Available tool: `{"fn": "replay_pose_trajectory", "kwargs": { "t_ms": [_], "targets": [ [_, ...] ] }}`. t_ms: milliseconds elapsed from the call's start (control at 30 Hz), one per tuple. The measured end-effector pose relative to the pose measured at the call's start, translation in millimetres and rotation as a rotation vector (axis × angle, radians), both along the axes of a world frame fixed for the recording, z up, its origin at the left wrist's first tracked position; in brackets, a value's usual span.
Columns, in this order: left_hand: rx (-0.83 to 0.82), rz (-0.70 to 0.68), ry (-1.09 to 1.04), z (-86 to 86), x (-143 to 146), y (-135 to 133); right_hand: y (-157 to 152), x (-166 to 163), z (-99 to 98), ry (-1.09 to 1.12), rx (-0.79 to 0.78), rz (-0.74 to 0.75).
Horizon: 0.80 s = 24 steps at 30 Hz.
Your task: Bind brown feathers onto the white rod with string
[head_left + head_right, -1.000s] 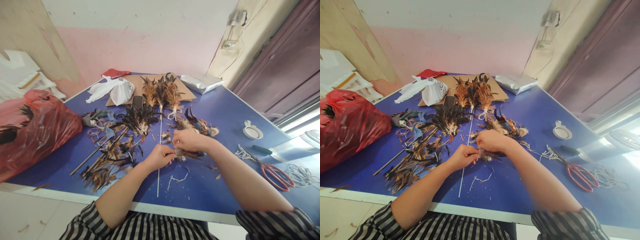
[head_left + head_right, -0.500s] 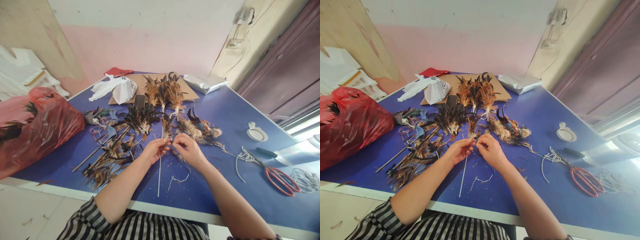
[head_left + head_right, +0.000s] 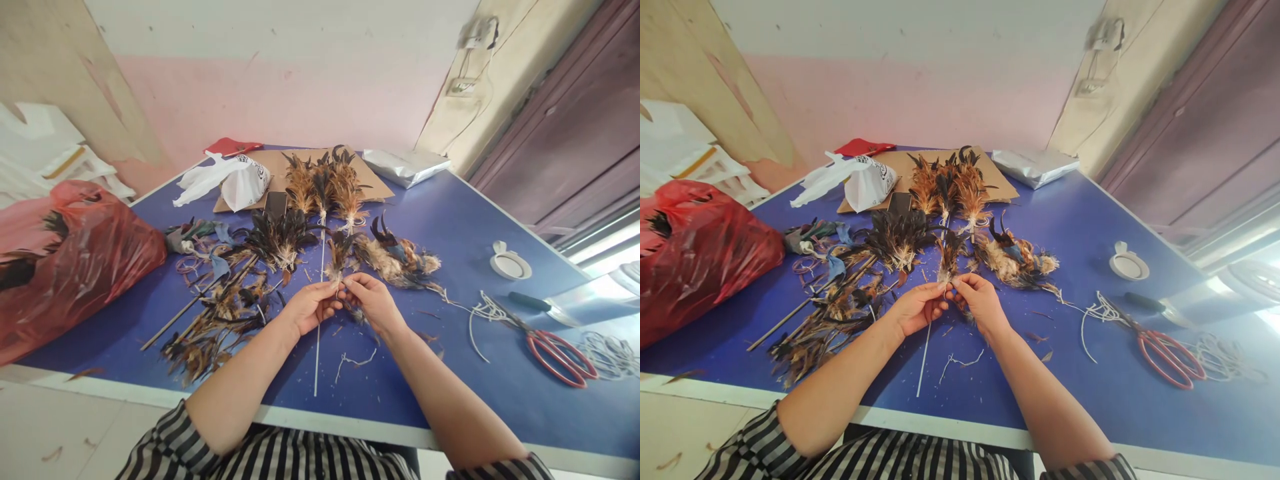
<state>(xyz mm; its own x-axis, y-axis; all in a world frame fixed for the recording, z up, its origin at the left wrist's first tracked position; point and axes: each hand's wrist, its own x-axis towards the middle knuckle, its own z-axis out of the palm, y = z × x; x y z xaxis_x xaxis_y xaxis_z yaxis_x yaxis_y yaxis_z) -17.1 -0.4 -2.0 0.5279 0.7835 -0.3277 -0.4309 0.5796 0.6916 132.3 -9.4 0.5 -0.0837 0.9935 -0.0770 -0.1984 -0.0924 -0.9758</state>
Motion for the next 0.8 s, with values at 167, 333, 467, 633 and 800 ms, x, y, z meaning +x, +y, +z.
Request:
{"fn": "replay_pose_trajectory", "kwargs": {
  "t_ms": [167,333,467,633,800],
  "targets": [
    [0.062,-0.112,0.054,4.7,1,-6,-1,1,-4.3,0.066,-0.096,0.087],
    [0.155,-0.051,0.134,5.5,5,-7,1,3,-7.6,0.031,-0.130,0.118],
    [0.426,0.204,0.458,0.9,3,-3,-3,9,2.0,-0.288,0.034,-0.157],
    [0.769,0.344,0.768,-3.2,1,-4,-22,2,22.0,-0.689,0.495,-0.238],
    [0.934,0.354,0.857,1.9,3,-12,-26,-11,26.1,-0.948,0.551,-0.179]
  ]
}}
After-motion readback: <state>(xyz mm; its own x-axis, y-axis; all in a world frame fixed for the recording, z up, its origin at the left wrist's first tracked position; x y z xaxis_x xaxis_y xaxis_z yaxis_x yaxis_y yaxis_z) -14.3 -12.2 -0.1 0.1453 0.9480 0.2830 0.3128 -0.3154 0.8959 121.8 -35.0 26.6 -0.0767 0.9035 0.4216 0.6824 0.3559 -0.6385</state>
